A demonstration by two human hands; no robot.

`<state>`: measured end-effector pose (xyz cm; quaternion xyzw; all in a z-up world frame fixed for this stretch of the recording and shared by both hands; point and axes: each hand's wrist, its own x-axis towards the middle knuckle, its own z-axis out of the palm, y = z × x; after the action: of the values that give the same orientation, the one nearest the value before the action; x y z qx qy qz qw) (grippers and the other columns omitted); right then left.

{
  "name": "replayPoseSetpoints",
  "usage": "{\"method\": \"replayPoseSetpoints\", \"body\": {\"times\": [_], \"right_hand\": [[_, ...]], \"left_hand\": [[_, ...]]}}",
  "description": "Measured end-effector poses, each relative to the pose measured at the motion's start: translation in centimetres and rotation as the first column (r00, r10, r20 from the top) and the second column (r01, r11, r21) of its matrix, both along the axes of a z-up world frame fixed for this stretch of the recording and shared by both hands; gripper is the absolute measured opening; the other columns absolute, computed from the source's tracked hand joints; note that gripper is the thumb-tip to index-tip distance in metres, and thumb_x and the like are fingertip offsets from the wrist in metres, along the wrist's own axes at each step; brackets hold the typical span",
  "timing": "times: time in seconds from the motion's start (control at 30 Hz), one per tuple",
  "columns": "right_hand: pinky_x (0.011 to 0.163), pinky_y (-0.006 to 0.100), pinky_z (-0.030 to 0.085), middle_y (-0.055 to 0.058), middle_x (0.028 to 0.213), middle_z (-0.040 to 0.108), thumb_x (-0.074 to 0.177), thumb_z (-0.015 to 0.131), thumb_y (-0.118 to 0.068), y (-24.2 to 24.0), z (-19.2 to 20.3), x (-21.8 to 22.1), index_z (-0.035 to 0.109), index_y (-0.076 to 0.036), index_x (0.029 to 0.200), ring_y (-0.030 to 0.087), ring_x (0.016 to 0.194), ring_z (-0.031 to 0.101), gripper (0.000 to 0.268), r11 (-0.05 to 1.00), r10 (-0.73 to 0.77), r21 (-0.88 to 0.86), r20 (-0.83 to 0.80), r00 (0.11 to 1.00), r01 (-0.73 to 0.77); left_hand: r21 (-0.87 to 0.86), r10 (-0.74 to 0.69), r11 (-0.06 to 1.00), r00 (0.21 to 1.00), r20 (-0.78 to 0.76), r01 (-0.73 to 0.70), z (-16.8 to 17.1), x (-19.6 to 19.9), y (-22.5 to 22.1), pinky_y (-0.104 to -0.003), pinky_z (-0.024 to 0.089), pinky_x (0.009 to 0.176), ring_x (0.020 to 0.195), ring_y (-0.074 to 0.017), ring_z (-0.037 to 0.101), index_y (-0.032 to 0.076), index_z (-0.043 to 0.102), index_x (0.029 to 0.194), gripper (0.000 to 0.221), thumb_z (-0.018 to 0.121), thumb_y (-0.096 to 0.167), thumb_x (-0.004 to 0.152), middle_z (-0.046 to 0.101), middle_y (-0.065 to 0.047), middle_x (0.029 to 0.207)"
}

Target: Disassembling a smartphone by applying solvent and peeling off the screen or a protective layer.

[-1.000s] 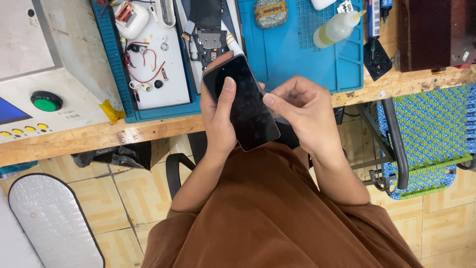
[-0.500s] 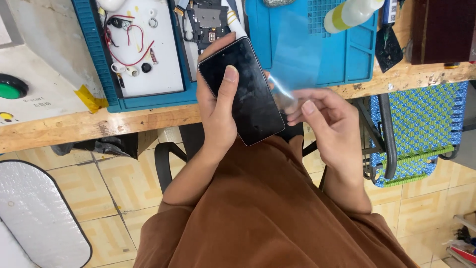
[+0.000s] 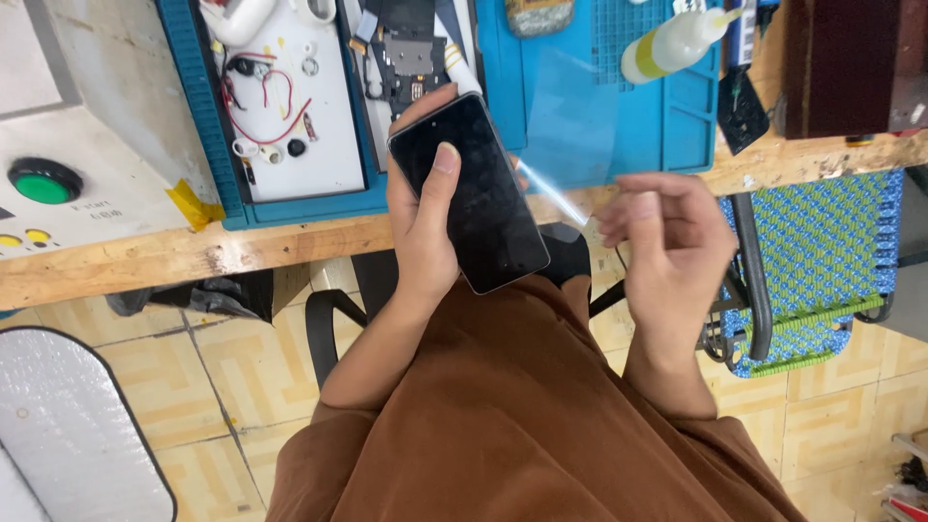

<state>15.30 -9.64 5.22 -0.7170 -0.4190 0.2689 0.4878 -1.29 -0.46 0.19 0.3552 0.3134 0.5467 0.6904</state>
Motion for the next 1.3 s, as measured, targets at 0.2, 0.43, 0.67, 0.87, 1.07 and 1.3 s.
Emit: {"method": "replayPoseSetpoints", "body": {"times": [0.2,0.43,0.67,0.87,1.07,1.3], "right_hand": [[0.084,0.034,0.046,0.014,0.126,0.047,0.115,0.067,-0.006,3.2,-1.5,4.2,0.044,-0.009,0.148,0.024,0.107,0.045,0.04,0.944,-0.263,0.298,0.415,0.871,0.143],[0.096,0.048,0.035,0.019,0.136,0.058,0.115,0.077,-0.014,6.4,-2.2,5.3,0.062,-0.003,0.136,0.036,0.119,0.047,0.027,0.989,-0.108,0.148,0.679,0.726,0.009],[0.11,0.046,0.06,0.026,0.134,0.056,0.114,0.07,0.015,2.4,1.3,2.5,0.045,0.004,0.137,0.052,0.133,0.075,0.035,0.936,0.033,0.325,0.302,0.953,-0.135],[0.103,0.044,0.052,0.018,0.125,0.07,0.098,0.082,-0.01,-1.6,4.1,-0.1,0.066,0.0,0.131,0.035,0.114,0.068,0.038,0.961,0.251,-0.016,0.468,0.847,-0.276],[0.094,0.039,0.055,0.017,0.116,0.071,0.097,0.09,-0.018,-1.5,3.8,-0.6,0.069,0.0,0.128,0.031,0.103,0.07,0.041,0.931,0.345,-0.077,0.511,0.788,-0.357],[0.09,0.04,0.056,0.017,0.114,0.069,0.097,0.091,-0.021,-1.3,4.0,-0.8,0.069,0.001,0.127,0.031,0.103,0.069,0.044,0.925,0.355,-0.094,0.561,0.748,-0.369]], "left_hand": [[-0.174,-0.075,0.976,0.951,0.299,0.131,0.4,-0.6,0.6,-0.053,0.068,0.083,0.097,-0.0372,0.073,0.011,0.055,0.153,0.051,0.07,0.033,0.109,0.063,-0.022,0.12],[-0.157,-0.086,0.968,0.845,0.528,0.197,0.3,-1.3,1.0,-0.052,0.06,0.074,0.084,-0.0374,0.069,0.004,0.053,0.159,0.067,0.059,0.05,0.111,0.07,-0.029,0.103],[-0.167,-0.035,0.972,0.804,0.594,0.166,-0.6,-1.1,1.0,-0.054,0.061,0.078,0.093,-0.0355,0.069,0.009,0.05,0.165,0.067,0.054,0.052,0.113,0.068,-0.026,0.11],[-0.171,-0.004,0.978,0.831,0.556,0.119,-0.5,-0.6,0.9,-0.049,0.059,0.075,0.091,-0.0335,0.066,0.005,0.057,0.154,0.063,0.057,0.052,0.112,0.066,-0.024,0.105],[-0.162,-0.038,0.973,0.807,0.59,0.164,-0.4,-0.8,0.6,-0.054,0.058,0.071,0.081,-0.041,0.067,0.008,0.054,0.156,0.064,0.056,0.054,0.111,0.065,-0.03,0.104],[-0.178,-0.003,0.975,0.813,0.583,0.132,0.0,-0.6,0.6,-0.056,0.059,0.067,0.079,-0.0415,0.068,0.011,0.049,0.161,0.068,0.058,0.053,0.109,0.066,-0.031,0.104]]}}
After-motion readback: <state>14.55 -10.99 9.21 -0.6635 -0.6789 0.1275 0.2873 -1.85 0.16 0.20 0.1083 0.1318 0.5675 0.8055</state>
